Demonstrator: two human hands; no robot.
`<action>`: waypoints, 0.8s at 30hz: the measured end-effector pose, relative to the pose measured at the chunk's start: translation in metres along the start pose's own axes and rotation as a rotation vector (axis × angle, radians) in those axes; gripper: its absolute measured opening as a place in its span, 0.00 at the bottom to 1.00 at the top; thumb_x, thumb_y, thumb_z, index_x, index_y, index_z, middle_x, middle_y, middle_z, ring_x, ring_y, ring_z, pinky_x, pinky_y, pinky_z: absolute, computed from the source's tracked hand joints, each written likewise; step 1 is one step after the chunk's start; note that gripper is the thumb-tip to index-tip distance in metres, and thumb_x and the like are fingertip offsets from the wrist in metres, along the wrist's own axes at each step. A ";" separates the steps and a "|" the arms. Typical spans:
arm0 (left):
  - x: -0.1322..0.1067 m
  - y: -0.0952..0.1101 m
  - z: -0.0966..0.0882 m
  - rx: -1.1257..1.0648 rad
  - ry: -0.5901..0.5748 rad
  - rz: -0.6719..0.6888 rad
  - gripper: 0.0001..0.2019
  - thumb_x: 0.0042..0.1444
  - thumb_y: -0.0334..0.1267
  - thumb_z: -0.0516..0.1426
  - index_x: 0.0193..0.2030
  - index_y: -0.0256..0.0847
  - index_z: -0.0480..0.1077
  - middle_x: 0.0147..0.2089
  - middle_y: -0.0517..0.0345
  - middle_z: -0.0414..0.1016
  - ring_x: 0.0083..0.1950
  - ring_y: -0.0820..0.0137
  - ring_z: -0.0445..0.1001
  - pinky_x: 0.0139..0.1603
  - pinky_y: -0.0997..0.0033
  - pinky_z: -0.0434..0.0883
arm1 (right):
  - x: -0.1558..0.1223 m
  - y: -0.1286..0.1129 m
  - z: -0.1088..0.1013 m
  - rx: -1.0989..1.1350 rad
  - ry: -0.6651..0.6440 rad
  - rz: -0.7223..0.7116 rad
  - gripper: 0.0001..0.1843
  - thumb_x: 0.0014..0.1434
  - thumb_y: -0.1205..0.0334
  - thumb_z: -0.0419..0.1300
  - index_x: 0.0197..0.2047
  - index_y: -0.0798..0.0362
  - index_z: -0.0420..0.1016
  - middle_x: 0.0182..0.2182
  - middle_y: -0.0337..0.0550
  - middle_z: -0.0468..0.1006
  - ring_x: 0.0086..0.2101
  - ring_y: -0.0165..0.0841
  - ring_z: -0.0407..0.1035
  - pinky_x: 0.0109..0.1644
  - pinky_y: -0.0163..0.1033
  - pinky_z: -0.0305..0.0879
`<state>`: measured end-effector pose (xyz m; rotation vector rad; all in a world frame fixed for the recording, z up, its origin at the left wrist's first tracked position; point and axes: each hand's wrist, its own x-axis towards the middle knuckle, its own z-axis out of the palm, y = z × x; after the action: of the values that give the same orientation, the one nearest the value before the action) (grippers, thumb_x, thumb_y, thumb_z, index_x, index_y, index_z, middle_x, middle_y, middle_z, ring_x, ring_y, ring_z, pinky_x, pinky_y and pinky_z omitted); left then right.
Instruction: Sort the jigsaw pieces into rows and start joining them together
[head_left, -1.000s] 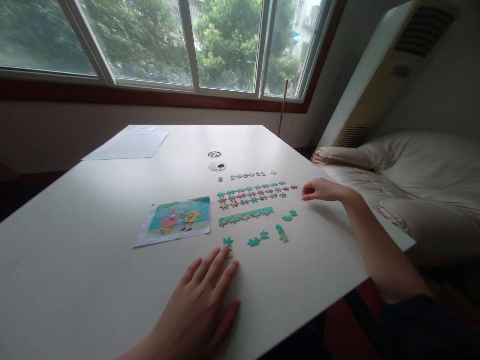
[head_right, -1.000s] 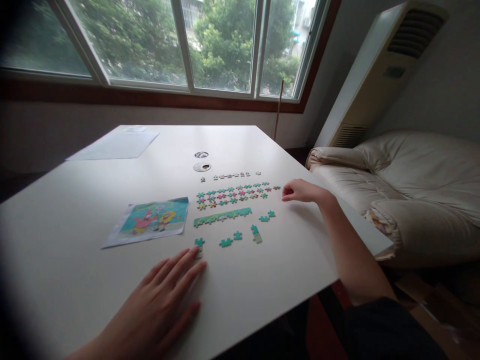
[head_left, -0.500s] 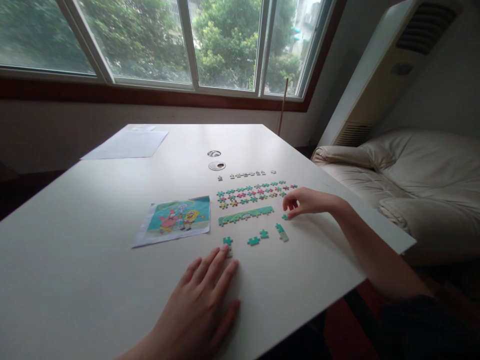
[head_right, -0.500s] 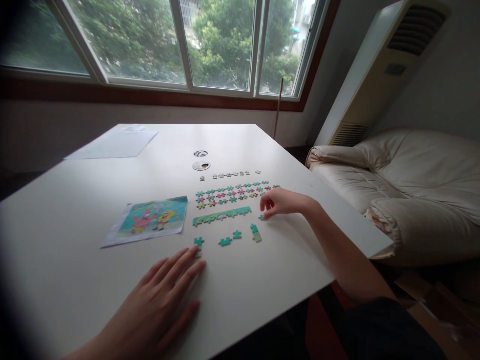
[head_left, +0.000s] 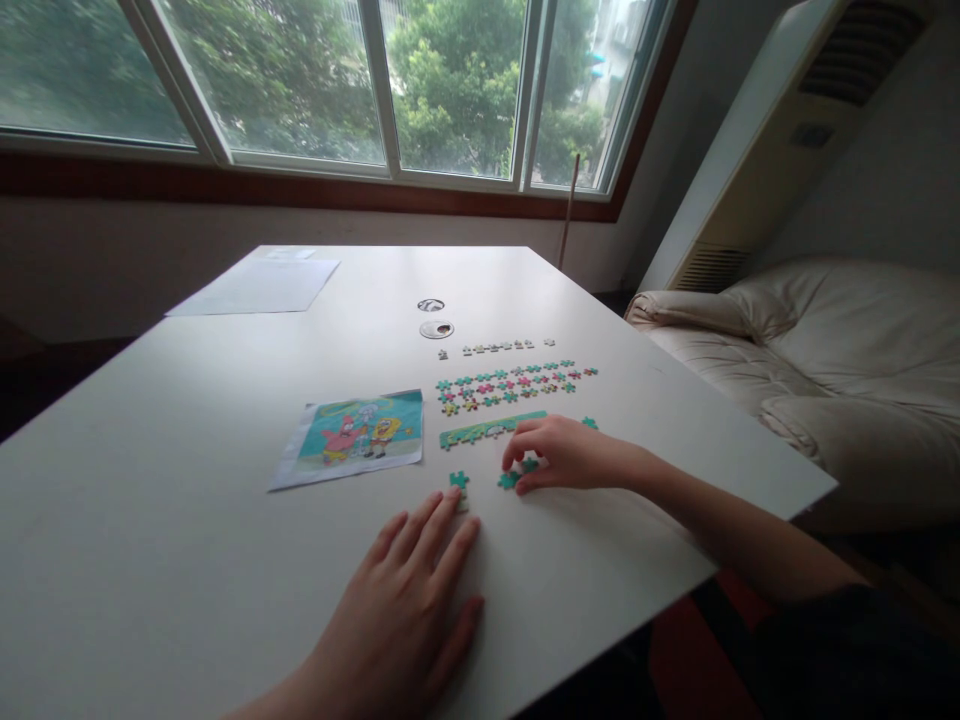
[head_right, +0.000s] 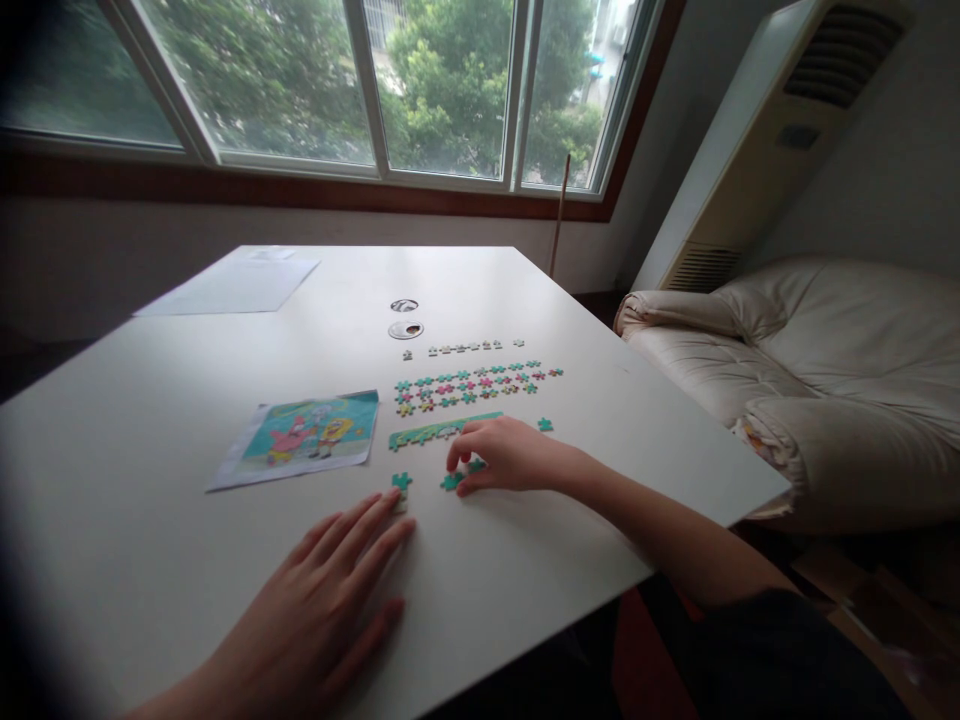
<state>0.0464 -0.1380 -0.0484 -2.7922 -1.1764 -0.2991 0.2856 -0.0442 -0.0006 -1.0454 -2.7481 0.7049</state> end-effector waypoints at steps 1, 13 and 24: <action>0.000 0.000 0.000 0.000 0.004 -0.002 0.22 0.57 0.43 0.48 0.58 0.43 0.57 0.62 0.48 0.56 0.60 0.56 0.56 0.55 0.56 0.58 | 0.001 -0.001 0.000 0.001 -0.017 -0.009 0.10 0.51 0.59 0.60 0.37 0.54 0.73 0.34 0.41 0.72 0.31 0.27 0.64 0.36 0.32 0.59; 0.001 0.000 -0.001 0.010 -0.002 0.017 0.22 0.57 0.43 0.48 0.58 0.42 0.57 0.62 0.48 0.56 0.60 0.56 0.55 0.55 0.55 0.58 | 0.007 -0.005 -0.005 0.072 -0.104 -0.162 0.02 0.51 0.69 0.59 0.32 0.57 0.70 0.31 0.41 0.71 0.32 0.27 0.63 0.36 0.31 0.60; 0.005 0.003 -0.007 -0.140 -0.043 0.099 0.20 0.56 0.35 0.49 0.56 0.43 0.59 0.61 0.49 0.57 0.61 0.57 0.55 0.56 0.54 0.59 | 0.015 -0.007 0.006 0.329 0.140 -0.037 0.09 0.54 0.63 0.57 0.38 0.56 0.73 0.29 0.40 0.74 0.30 0.26 0.67 0.35 0.30 0.63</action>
<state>0.0506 -0.1379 -0.0402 -2.9802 -1.0599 -0.3260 0.2681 -0.0418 -0.0037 -0.9305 -2.4189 0.9949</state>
